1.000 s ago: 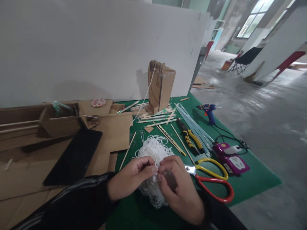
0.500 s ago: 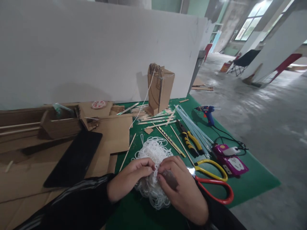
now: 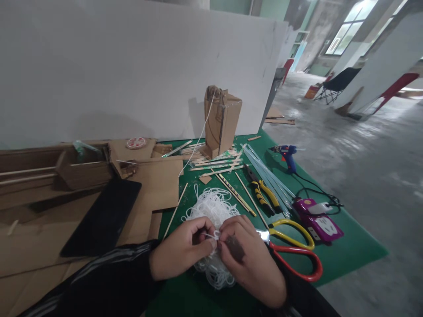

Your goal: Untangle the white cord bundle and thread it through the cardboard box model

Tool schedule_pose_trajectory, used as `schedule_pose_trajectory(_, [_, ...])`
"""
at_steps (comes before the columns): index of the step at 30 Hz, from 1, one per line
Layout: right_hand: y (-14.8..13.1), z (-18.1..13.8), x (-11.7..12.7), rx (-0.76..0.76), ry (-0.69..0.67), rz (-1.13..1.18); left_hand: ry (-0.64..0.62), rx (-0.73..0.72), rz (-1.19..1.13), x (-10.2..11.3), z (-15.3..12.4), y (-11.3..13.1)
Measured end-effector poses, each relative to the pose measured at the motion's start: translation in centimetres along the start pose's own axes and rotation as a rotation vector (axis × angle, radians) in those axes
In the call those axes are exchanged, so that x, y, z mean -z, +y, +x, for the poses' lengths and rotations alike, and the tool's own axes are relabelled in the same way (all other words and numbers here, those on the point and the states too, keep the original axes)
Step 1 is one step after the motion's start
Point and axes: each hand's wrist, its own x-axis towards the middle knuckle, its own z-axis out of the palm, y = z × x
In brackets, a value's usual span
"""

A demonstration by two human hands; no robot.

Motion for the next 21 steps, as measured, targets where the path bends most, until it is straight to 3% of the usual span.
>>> schedule_pose_trajectory(21, [0.2, -0.29, 0.23, -0.03, 0.001, 0.123, 0.021, -0.001, 0.161, 0.04, -0.17, 0.3])
